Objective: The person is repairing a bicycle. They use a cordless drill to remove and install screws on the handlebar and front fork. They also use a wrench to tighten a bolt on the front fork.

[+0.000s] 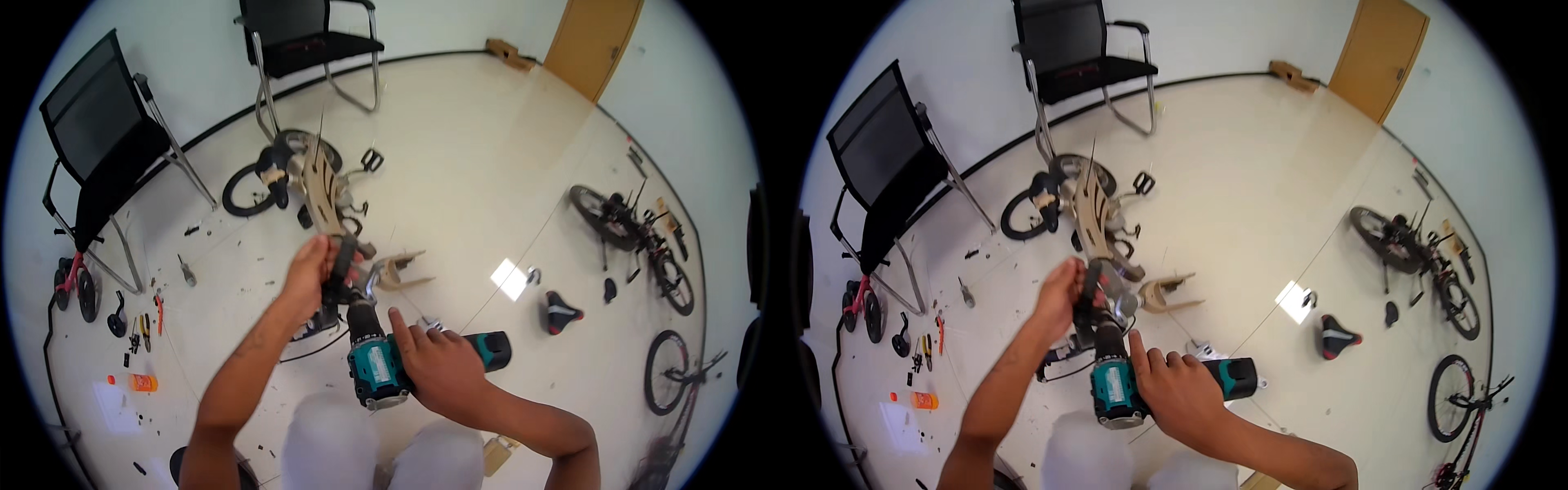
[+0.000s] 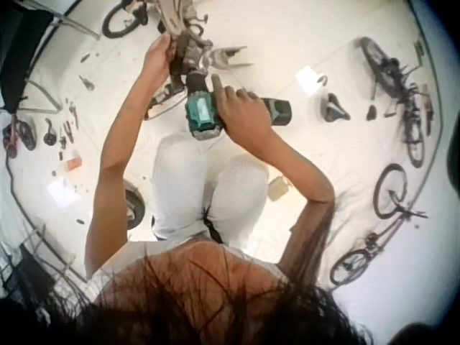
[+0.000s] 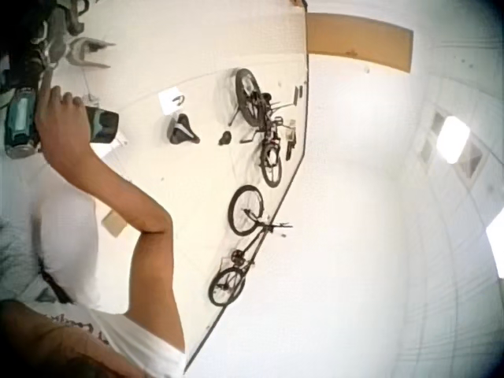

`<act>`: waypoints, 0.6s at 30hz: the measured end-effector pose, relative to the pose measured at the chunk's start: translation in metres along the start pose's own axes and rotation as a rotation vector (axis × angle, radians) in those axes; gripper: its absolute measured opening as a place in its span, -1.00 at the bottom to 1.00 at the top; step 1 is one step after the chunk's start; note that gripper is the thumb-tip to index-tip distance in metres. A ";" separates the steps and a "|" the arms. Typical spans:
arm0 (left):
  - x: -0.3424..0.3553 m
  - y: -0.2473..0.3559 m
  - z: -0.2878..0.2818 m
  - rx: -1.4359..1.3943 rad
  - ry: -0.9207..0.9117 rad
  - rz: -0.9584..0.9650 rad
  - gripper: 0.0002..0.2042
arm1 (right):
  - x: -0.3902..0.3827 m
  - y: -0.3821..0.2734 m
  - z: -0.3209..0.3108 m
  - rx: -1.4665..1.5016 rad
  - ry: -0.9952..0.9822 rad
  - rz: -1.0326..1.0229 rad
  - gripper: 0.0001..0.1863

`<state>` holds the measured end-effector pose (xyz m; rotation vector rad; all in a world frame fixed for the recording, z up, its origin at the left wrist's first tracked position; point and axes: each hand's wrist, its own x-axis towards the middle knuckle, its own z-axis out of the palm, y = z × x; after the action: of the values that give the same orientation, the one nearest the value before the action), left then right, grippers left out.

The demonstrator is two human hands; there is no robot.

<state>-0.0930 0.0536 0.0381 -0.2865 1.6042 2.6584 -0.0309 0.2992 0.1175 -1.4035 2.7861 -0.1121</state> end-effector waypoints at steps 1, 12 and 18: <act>-0.004 0.003 -0.002 -0.055 0.019 -0.053 -0.71 | -0.002 -0.004 0.007 0.064 0.020 0.039 -0.17; 0.020 0.027 -0.005 -0.060 0.074 -0.183 -0.65 | 0.018 0.010 0.019 0.369 0.019 0.128 0.00; 0.015 0.032 0.009 -0.004 0.138 -0.311 -0.65 | 0.006 -0.055 0.103 1.223 0.411 0.487 -0.05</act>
<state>-0.1122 0.0450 0.0678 -0.6730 1.4477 2.4506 0.0151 0.2558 0.0192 -0.3958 2.2800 -1.8154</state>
